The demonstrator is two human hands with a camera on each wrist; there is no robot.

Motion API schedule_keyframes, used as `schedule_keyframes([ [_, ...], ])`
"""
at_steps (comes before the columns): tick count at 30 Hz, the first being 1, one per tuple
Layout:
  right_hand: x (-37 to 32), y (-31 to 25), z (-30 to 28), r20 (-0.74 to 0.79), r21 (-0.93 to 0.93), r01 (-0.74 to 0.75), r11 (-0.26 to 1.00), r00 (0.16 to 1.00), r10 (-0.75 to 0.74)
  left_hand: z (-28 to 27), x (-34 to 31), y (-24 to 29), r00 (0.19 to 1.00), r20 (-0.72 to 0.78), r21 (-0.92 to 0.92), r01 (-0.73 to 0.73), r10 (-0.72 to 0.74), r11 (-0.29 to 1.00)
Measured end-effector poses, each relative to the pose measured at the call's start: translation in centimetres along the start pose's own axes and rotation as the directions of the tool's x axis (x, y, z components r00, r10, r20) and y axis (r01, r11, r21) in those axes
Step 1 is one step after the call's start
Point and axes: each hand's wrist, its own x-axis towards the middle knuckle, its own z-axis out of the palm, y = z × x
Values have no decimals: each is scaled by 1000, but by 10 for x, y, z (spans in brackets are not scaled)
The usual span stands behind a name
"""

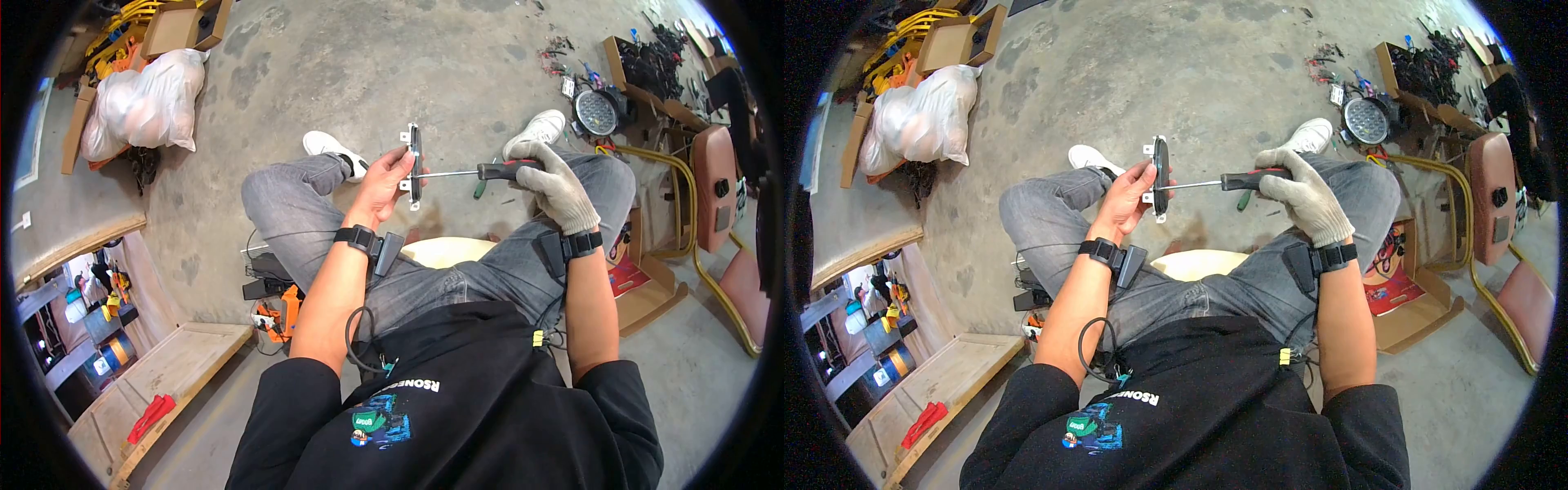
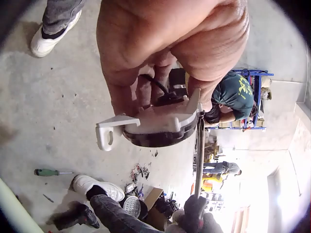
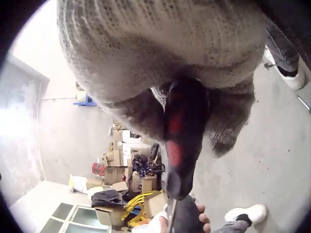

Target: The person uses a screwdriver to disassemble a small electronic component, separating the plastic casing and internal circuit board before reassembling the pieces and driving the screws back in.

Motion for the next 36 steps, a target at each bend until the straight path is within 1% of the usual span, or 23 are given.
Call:
schedule_keyframes([
  [1, 1, -1, -2, 1, -1, 1, 1000, 1000, -1, 0, 0, 0, 1000, 0, 0, -1, 1, 1000],
  [3, 4, -2, -9, 77, -201, -97, 975, 990, 114, 0, -1, 1, 1000, 6, 18, 2, -2, 1000],
  [4, 5, 0, -12, 77, -200, -97, 975, 990, 115, -1, 0, 0, 1000, 6, 19, 2, -3, 1000],
  [6, 6, 3, -13, 86, -160, -38, 986, 995, 52, 0, 0, 0, 1000, 13, 6, -2, 2, 1000],
  [7, 5, 2, -11, 85, -160, -38, 986, 995, 52, 0, 0, 0, 1000, 14, 6, -1, 1, 1000],
  [9, -1, -4, -4, 43, -24, -34, 999, 998, 35, 2, -1, 0, 1000, -6, 12, -10, 10, 1000],
  [13, -1, -6, -4, 75, -2, -58, 998, 995, 58, 3, -3, 2, 1000, -15, 18, 3, -3, 1000],
  [14, 2, -5, -8, 76, -172, -27, 985, 996, 40, 3, -2, 1, 1000, -14, 15, -6, 6, 1000],
  [15, 4, -2, -12, 79, -336, 5, 942, 997, 23, 3, -2, 1, 1000, -12, 11, -15, 15, 1000],
  [16, 6, 2, -14, 78, -335, 4, 942, 997, 24, 3, -1, 0, 1000, -12, 12, -14, 14, 1000],
  [18, 8, 6, -14, 91, -180, 16, 984, 996, 1, 2, -1, -1, 1000, -2, 1, -14, 14, 1000],
  [19, 5, 4, -11, 90, -180, 15, 984, 996, 1, 2, -1, -1, 1000, -1, 1, -14, 14, 1000],
  [21, -1, -4, -5, 63, 22, -2, 1000, 998, 1, 1, -1, -1, 1000, 8, 12, -14, 14, 1000],
  [22, -1, -4, -5, 65, 21, -2, 1000, 998, 0, 1, -1, 0, 1000, 7, 12, -16, 16, 1000],
  [24, 0, -5, -7, 98, -13, -109, 994, 989, 110, 1, -1, 0, 1000, 2, 18, 1, -1, 1000],
  [25, 2, -2, -10, 99, -13, -109, 994, 989, 110, 1, -1, 0, 1000, 1, 18, 2, -2, 1000],
  [27, 8, 3, -14, 107, -275, 11, 961, 994, 19, 2, -2, 0, 1000, -9, 5, 4, -4, 1000],
  [28, 6, 2, -13, 106, -275, 11, 961, 994, 19, 2, -2, 1, 1000, -8, 5, 4, -4, 1000],
  [30, 2, -4, -9, 91, 22, -96, 995, 991, 94, 2, -2, 1, 1000, -6, 11, 7, -7, 1000],
  [36, 1, -4, -12, 116, 49, -92, 994, 989, 86, 2, -2, 1, 1000, -1, 13, 2, -2, 1000],
])
